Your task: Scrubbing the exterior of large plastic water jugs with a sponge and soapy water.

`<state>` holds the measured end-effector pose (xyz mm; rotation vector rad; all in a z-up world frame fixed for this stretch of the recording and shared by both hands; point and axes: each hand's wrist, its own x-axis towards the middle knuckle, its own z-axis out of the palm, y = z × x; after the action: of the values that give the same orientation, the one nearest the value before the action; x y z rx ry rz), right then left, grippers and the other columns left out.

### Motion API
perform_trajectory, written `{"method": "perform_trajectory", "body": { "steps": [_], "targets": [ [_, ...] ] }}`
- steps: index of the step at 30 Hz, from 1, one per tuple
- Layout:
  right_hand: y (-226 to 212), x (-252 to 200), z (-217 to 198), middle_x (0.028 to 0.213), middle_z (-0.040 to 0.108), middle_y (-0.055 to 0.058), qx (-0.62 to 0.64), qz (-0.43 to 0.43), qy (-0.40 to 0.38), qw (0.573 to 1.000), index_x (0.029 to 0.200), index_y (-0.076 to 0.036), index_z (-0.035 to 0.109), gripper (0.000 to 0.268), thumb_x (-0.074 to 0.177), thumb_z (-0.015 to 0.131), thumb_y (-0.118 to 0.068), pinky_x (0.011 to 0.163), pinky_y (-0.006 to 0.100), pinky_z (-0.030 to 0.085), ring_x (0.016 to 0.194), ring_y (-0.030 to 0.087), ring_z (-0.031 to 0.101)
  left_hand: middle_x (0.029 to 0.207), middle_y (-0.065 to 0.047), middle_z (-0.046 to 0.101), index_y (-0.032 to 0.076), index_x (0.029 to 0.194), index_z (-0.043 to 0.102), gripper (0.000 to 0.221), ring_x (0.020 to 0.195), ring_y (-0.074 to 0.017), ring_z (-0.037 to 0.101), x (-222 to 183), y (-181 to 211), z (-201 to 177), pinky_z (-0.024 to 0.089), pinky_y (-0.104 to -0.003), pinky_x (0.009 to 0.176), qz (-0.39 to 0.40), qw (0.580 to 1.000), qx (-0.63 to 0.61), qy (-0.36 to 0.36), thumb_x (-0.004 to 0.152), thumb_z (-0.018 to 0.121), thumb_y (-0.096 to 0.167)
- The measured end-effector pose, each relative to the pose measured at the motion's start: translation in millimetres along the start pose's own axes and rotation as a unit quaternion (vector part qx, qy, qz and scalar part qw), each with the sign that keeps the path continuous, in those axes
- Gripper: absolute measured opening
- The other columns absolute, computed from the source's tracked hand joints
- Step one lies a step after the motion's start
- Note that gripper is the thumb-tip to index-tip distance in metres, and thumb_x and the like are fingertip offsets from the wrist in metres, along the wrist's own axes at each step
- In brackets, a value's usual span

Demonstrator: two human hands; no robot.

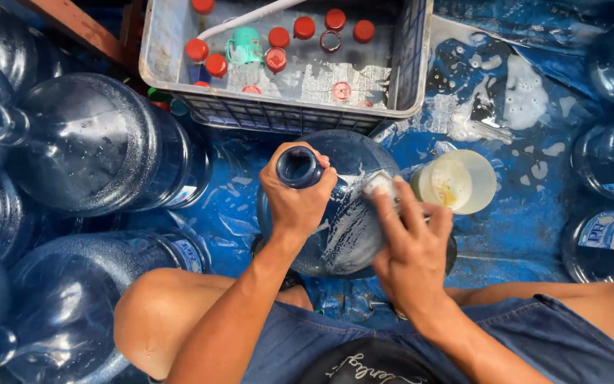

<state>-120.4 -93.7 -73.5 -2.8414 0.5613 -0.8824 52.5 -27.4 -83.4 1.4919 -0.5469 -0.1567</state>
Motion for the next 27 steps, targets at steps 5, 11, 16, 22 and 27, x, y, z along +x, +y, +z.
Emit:
{"method": "perform_trajectory", "body": {
  "steps": [5, 11, 16, 22, 27],
  "targets": [
    [-46.0, -26.7, -15.2, 0.153, 0.051, 0.013, 0.089, -0.051, -0.141, 0.985, 0.139, -0.013, 0.063, 0.070, 0.070, 0.062, -0.002, 0.095, 0.044, 0.039, 0.109, 0.029, 0.053, 0.078, -0.002, 0.070, 0.007, 0.087, 0.061, 0.026, 0.070, -0.0113, 0.065, 2.4, -4.0, -4.3, 0.056, -0.025, 0.071, -0.034, 0.999, -0.023, -0.023, 0.069, 0.072, -0.008],
    [-14.0, -15.2, -7.2, 0.146, 0.060, 0.014, 0.145, 0.091, -0.046, 0.984, 0.132, -0.010, 0.067, 0.060, 0.076, 0.059, 0.008, 0.104, 0.041, 0.041, 0.113, 0.030, 0.053, 0.076, 0.000, 0.069, 0.010, 0.085, 0.066, 0.030, 0.075, -0.0115, 0.066, 15.6, -20.7, -30.4, 0.057, -0.026, 0.074, -0.135, 0.985, -0.087, -0.061, 0.063, 0.071, -0.011],
    [-29.8, -56.9, 9.7, 0.148, 0.054, 0.023, 0.195, 0.136, 0.015, 0.971, 0.126, 0.001, 0.067, 0.042, 0.086, 0.061, 0.011, 0.098, 0.042, 0.042, 0.106, 0.030, 0.053, 0.075, -0.001, 0.069, 0.010, 0.086, 0.066, 0.033, 0.075, -0.0127, 0.067, 21.5, -28.6, -36.3, 0.058, -0.028, 0.072, -0.177, 0.977, -0.111, -0.047, 0.063, 0.070, -0.013],
    [-18.2, -70.6, 33.6, 0.148, 0.053, 0.027, 0.209, 0.143, 0.071, 0.965, 0.130, 0.004, 0.061, 0.050, 0.082, 0.059, 0.018, 0.104, 0.045, 0.049, 0.118, 0.036, 0.057, 0.074, -0.001, 0.069, 0.010, 0.086, 0.067, 0.031, 0.074, -0.0131, 0.068, 21.9, -26.9, -30.9, 0.058, -0.029, 0.071, -0.166, 0.980, -0.101, -0.044, 0.064, 0.071, -0.012],
    [-32.9, -88.6, 32.8, 0.145, 0.053, 0.016, 0.181, -0.026, 0.017, 0.983, 0.122, -0.012, 0.073, 0.044, 0.079, 0.070, -0.001, 0.105, 0.049, 0.050, 0.124, 0.034, 0.048, 0.074, -0.001, 0.068, 0.009, 0.087, 0.066, 0.032, 0.071, -0.0121, 0.066, 24.2, -32.1, -26.9, 0.058, -0.028, 0.069, -0.157, 0.983, -0.098, -0.016, 0.063, 0.071, -0.013]
  ]
}}
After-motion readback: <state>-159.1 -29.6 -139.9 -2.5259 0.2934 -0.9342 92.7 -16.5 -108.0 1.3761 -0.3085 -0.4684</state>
